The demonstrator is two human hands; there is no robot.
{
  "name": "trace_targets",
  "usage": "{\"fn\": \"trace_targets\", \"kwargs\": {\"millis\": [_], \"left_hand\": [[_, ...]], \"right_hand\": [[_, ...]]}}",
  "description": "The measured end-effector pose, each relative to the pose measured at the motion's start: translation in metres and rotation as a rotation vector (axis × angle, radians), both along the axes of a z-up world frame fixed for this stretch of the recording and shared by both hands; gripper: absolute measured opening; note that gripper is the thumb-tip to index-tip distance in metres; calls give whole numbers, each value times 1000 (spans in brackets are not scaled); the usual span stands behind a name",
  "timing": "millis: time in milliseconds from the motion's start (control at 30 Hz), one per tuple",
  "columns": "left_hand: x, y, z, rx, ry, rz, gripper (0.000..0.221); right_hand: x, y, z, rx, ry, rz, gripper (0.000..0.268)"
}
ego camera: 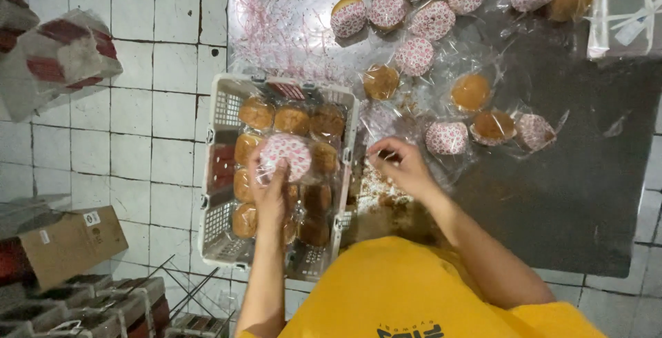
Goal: The person places bread rolls into plastic bags and puts the bags into a plastic crate.
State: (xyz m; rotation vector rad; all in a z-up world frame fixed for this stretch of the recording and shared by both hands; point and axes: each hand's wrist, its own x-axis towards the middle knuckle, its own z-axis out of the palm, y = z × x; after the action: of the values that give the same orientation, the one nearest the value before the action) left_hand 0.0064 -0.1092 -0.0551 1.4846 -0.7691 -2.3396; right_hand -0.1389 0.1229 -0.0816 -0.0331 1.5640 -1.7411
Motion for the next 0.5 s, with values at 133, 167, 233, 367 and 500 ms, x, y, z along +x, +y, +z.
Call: {"fn": "trace_targets", "kwargs": {"millis": [133, 167, 233, 367, 500], "left_hand": [[-20, -71, -20, -1546, -332, -598, 77], [-27, -83, -24, -1662, -532, -875, 87], [-45, -87, -12, -1404, -753, -1272, 95], [-29, -83, -60, -1515, -748, -1265, 93], [-48, -17, -22, -1540, -310, -827, 59]], "right_hand": [[-108, -41, -70, 376, 721, 64, 25], [-136, -57, -78, 431, 952, 89, 33], [-182, -114, -58, 578, 1021, 262, 50], [-244, -185, -23, 932, 910, 817, 103], [-259, -176, -53, 850, 897, 666, 92]]}}
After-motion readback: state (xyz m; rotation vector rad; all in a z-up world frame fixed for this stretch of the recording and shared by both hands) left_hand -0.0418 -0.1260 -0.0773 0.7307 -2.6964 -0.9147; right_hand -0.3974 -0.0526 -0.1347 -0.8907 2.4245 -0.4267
